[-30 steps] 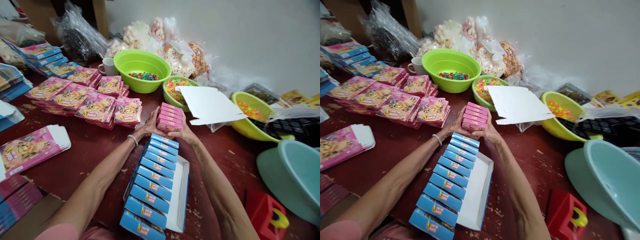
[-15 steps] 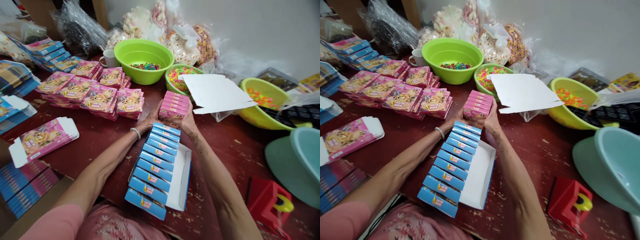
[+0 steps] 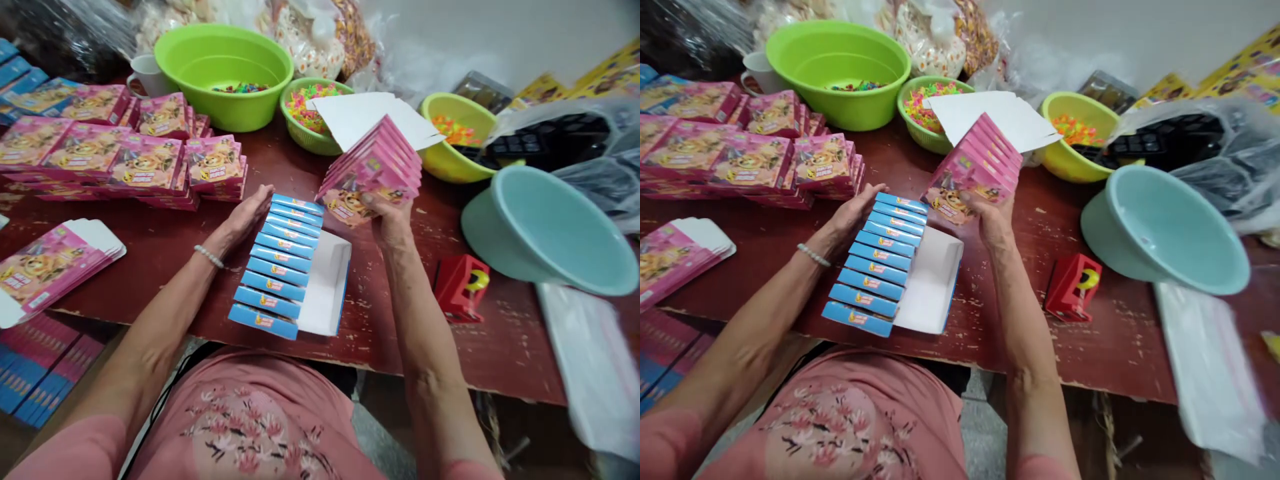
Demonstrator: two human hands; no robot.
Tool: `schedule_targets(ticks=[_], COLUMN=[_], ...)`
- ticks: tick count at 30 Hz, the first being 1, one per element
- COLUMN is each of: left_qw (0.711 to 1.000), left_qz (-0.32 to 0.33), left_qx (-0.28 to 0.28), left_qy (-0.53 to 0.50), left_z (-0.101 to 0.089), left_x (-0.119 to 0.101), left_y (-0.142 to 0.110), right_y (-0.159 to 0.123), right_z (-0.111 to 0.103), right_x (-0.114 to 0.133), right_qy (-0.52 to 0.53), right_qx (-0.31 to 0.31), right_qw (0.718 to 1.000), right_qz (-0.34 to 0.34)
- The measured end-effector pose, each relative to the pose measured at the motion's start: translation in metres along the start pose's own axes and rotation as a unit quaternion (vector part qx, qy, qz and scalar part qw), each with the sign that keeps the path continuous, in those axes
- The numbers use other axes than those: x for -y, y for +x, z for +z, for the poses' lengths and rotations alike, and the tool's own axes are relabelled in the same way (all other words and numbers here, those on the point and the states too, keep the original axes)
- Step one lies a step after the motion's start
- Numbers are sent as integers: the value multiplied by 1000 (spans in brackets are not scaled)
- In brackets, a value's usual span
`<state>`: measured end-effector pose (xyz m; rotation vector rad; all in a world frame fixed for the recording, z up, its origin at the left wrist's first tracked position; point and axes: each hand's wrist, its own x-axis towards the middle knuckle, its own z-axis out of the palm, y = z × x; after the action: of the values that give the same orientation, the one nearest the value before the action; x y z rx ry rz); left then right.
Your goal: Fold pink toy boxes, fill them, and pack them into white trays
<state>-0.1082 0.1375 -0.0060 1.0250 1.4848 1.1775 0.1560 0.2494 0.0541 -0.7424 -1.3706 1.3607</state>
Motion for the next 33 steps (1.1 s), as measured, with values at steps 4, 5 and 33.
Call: schedule_targets(ticks=[4, 5, 33], left_qw=[977, 963, 772], left_qz=[83, 127, 199], left_qx=[-23, -29, 158], left_qy=[194, 234, 583], left_z=[-4, -2, 38], left_x=[-39, -51, -89], left_y=[-79, -101, -36], right_y=[-34, -39, -150], right_z=[-25, -27, -16], right_x=[9, 9, -36], right_qy=[21, 25, 19], right_qx=[-76, -86, -78], right_qw=[996, 995, 992], right_qz=[-49, -50, 93])
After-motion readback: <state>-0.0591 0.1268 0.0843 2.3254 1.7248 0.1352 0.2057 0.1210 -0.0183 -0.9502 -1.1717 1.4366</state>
